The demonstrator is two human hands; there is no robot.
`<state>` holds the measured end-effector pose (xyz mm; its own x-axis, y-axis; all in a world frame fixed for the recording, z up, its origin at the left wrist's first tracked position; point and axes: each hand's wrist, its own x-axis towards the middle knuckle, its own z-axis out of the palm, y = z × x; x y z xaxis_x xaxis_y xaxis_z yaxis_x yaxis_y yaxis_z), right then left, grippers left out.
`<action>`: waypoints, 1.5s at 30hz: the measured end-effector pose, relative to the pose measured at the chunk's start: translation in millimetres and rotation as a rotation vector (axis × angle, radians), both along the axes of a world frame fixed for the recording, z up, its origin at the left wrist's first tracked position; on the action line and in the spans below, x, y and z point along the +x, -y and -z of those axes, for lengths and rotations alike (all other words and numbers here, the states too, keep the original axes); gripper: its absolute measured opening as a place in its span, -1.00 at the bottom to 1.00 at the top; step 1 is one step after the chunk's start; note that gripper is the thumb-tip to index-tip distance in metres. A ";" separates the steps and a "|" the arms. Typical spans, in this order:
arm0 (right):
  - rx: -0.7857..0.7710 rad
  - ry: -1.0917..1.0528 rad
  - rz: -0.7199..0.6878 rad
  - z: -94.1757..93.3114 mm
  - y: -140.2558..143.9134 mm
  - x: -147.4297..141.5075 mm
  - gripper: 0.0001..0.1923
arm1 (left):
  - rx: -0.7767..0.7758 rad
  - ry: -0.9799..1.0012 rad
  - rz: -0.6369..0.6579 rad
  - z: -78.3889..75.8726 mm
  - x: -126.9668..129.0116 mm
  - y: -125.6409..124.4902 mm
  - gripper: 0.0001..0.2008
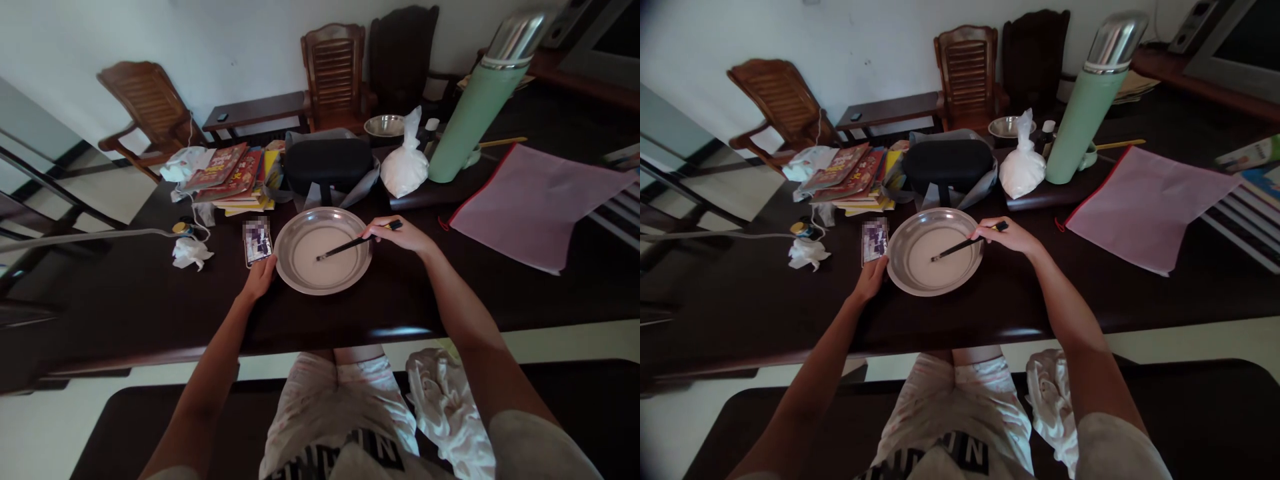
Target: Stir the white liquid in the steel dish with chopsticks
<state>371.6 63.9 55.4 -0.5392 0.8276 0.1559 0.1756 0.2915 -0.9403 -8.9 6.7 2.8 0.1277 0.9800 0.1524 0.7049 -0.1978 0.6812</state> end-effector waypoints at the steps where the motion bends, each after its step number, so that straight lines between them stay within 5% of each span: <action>1: 0.016 -0.007 0.034 -0.2 -0.2 0.4 -0.61 | 0.003 -0.010 0.005 -0.6 0.1 0.0 -0.35; 5: 0.041 -0.025 0.227 -7.1 0.2 15.5 -0.61 | 0.022 -0.040 -0.008 -2.5 1.0 0.3 -0.36; 13: -0.018 0.000 -0.042 1.0 1.0 -0.3 -0.64 | 0.044 -0.056 0.002 -1.1 -0.5 -0.4 -0.34; 20: 0.019 -0.021 0.180 -4.7 -0.4 18.2 -0.65 | 0.052 -0.043 0.007 -1.0 0.3 0.2 -0.33; 27: -0.033 -0.009 -0.033 1.7 -0.1 2.1 -0.62 | 0.033 -0.029 0.007 0.5 -1.3 0.0 -0.36; 34: 0.034 -0.061 0.206 -1.3 -2.8 19.8 -0.64 | 0.000 0.006 0.005 3.7 -3.1 -1.5 -0.38; 41: -0.035 -0.012 -0.025 0.8 0.7 2.1 -0.61 | 0.051 -0.041 0.041 3.2 -3.7 -1.7 -0.35; 45: 0.037 -0.029 0.078 2.3 -0.7 2.1 -0.65 | 0.052 -0.051 0.036 2.9 -3.9 -1.6 -0.36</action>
<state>373.6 64.6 53.1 -0.4679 0.8604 0.2018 0.1720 0.3126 -0.9342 -12.8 8.2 -0.1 0.1713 0.9657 0.1952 0.7304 -0.2575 0.6326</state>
